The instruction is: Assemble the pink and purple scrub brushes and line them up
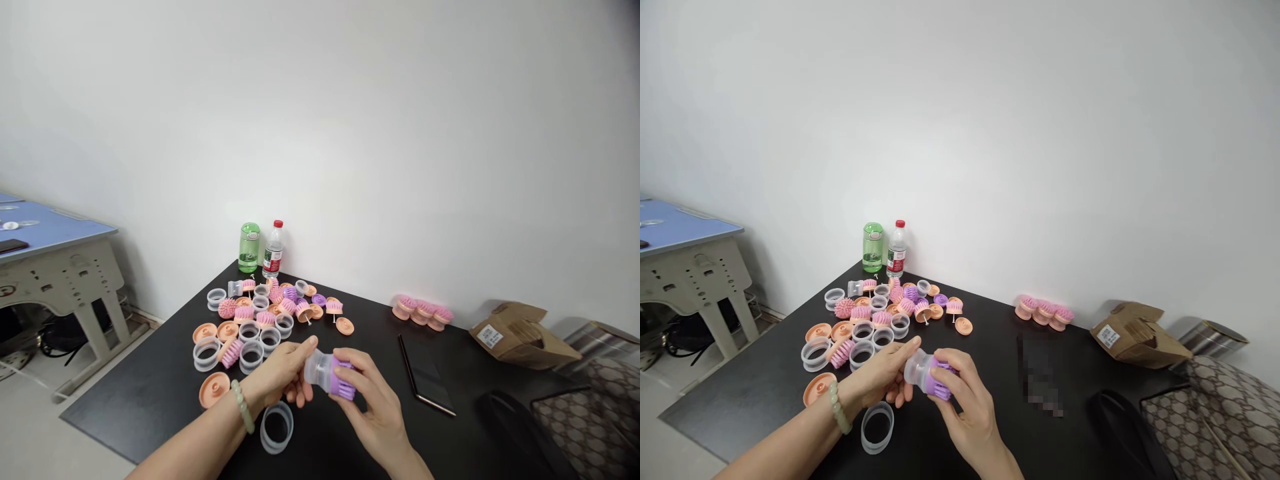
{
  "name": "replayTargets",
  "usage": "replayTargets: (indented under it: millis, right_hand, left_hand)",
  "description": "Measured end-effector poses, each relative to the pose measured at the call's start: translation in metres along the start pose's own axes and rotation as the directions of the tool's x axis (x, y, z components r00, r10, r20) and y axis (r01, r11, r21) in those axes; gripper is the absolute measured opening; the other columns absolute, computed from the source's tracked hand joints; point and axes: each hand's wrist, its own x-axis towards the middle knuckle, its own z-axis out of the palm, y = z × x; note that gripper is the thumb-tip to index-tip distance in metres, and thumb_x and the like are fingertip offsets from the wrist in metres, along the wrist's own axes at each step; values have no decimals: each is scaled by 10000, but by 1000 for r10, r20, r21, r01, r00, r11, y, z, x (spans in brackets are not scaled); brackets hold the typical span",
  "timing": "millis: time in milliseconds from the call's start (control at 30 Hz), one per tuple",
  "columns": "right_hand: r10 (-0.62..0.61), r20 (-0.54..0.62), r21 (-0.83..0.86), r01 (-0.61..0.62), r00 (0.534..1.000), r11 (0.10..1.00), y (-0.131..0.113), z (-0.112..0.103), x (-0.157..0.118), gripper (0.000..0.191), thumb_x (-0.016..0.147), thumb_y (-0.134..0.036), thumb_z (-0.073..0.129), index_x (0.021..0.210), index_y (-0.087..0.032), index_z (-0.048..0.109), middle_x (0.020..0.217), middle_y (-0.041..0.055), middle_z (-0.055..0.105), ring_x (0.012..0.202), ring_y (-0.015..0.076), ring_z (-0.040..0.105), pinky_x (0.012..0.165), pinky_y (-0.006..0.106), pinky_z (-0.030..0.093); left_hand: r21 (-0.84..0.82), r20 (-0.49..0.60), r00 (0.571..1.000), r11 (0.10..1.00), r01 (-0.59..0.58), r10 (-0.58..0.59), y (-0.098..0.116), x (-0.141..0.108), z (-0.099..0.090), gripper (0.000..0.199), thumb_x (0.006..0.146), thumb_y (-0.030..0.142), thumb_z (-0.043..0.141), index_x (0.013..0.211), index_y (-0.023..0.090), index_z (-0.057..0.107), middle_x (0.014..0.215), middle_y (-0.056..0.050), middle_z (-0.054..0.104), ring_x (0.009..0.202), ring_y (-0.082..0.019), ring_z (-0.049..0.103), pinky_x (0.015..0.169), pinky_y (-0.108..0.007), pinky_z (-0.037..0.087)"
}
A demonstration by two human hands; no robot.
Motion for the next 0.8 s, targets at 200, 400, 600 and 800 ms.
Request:
replayTargets:
  millis: [200, 400, 600, 800]
  right_hand:
    - [-82, 11, -58, 82, 997, 995, -1, 0, 1, 389, 870, 28, 584, 1180, -206, 597, 1161, 121, 600, 1101, 249, 587, 884, 396, 552]
    - [-16, -26, -113, 13, 1000, 993, 2, 0, -4, 368, 887, -78, 631, 1232, -202, 594, 1147, 136, 615, 1043, 261, 617, 829, 395, 572]
    - [93, -74, -126, -102, 993, 987, 2, -1, -8, 368, 879, -259, 707, 1231, -233, 603, 1091, 116, 671, 980, 270, 674, 818, 381, 591]
    - [303, -126, -32, -309, 945, 951, 8, -2, -11, 292, 854, -353, 716, 1108, -224, 652, 947, 74, 700, 792, 226, 710, 684, 301, 609]
  left_hand:
    - [-4, 12, 1000, 1000, 26, -26, -4, 3, 0, 748, 669, 887, 465, 637, 149, 582, 421, -14, 583, 295, -82, 473, 306, -178, 216]
    - [-55, 8, 997, 996, -71, 72, -1, 1, 2, 671, 683, 823, 566, 736, 153, 564, 470, 4, 599, 327, -73, 488, 322, -164, 253]
    - [-145, 75, 987, 981, -128, 139, -2, 0, 0, 597, 704, 742, 660, 768, 166, 517, 571, -1, 619, 423, -79, 549, 387, -169, 314]
    - [-266, 147, 937, 925, -272, 317, -1, -4, -1, 499, 611, 394, 908, 914, 158, 589, 799, -10, 625, 703, -114, 605, 620, -218, 452]
